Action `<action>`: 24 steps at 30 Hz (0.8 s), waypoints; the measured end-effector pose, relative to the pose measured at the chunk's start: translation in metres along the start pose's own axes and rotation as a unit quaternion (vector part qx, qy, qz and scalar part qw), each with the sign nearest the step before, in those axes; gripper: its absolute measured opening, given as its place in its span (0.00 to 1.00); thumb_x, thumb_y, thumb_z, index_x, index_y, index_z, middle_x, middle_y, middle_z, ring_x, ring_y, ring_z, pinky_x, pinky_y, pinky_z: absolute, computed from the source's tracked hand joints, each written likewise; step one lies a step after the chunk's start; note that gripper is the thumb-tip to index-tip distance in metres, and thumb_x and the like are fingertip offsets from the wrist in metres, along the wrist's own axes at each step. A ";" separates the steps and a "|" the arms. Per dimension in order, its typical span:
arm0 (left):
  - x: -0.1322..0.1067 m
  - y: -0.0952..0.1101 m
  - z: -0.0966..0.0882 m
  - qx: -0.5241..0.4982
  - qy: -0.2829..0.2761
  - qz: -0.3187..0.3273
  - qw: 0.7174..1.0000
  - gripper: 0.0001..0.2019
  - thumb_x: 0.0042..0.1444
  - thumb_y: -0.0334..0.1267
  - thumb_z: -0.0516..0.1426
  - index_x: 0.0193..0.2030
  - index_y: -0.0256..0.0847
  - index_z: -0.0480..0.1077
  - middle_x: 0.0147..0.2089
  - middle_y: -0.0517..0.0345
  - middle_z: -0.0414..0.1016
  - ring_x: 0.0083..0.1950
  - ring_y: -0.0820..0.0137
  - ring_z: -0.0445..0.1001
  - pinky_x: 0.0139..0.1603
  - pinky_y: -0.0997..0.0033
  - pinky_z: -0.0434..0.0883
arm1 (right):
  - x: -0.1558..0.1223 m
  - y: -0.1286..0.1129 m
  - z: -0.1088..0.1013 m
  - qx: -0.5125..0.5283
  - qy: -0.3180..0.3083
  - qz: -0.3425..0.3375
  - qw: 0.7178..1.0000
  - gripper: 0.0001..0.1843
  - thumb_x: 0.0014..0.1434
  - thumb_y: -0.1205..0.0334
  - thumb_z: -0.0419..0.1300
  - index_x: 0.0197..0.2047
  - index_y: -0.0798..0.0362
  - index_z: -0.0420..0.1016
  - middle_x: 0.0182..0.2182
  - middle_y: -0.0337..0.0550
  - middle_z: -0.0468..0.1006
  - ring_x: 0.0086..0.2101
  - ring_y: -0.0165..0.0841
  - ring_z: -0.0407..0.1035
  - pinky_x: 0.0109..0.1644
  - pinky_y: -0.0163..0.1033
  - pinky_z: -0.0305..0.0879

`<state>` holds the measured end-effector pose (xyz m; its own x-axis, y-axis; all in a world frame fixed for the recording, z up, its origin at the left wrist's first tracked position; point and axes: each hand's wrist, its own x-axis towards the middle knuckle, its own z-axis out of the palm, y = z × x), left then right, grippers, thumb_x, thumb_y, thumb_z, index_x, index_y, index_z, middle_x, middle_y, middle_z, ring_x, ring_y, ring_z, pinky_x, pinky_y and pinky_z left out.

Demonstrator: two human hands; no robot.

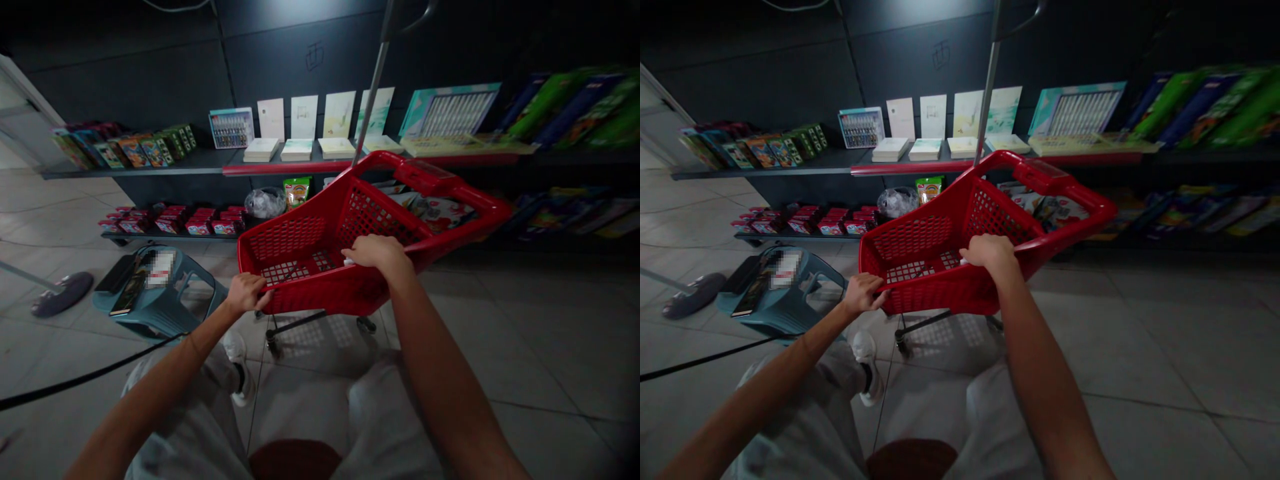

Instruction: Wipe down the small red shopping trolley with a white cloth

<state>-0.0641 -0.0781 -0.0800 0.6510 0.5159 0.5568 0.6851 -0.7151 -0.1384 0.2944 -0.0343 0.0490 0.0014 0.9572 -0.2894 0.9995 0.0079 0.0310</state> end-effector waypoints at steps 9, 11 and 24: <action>0.004 0.005 -0.005 -0.027 0.004 -0.006 1.000 0.17 0.65 0.44 0.53 0.25 0.43 0.63 0.22 0.57 0.70 0.23 0.69 0.65 0.29 0.65 0.58 | -0.009 -0.047 0.007 -0.011 -0.063 -0.160 0.985 0.30 0.72 0.49 0.47 0.60 0.58 0.81 0.59 0.62 0.79 0.58 0.51 0.75 0.60 0.50 0.70; 0.005 0.006 -0.005 -0.021 0.004 -0.012 1.000 0.17 0.65 0.44 0.53 0.24 0.44 0.63 0.22 0.58 0.70 0.23 0.70 0.65 0.29 0.65 0.58 | -0.010 -0.066 0.011 -0.003 -0.062 -0.195 0.979 0.31 0.72 0.47 0.48 0.60 0.61 0.81 0.57 0.64 0.80 0.56 0.51 0.77 0.58 0.48 0.71; 0.001 0.008 -0.001 -0.007 0.008 -0.006 1.000 0.15 0.65 0.44 0.53 0.27 0.43 0.66 0.22 0.56 0.71 0.23 0.69 0.67 0.29 0.64 0.59 | -0.008 -0.151 0.036 0.090 -0.062 -0.354 0.929 0.32 0.73 0.42 0.46 0.55 0.52 0.85 0.52 0.54 0.84 0.50 0.43 0.80 0.49 0.36 0.70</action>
<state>-0.0583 -0.0844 -0.0796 0.6367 0.5177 0.5715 0.6888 -0.7149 -0.1199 0.1450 -0.0538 0.0122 -0.6650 0.6903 -0.2853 0.7412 0.5627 -0.3661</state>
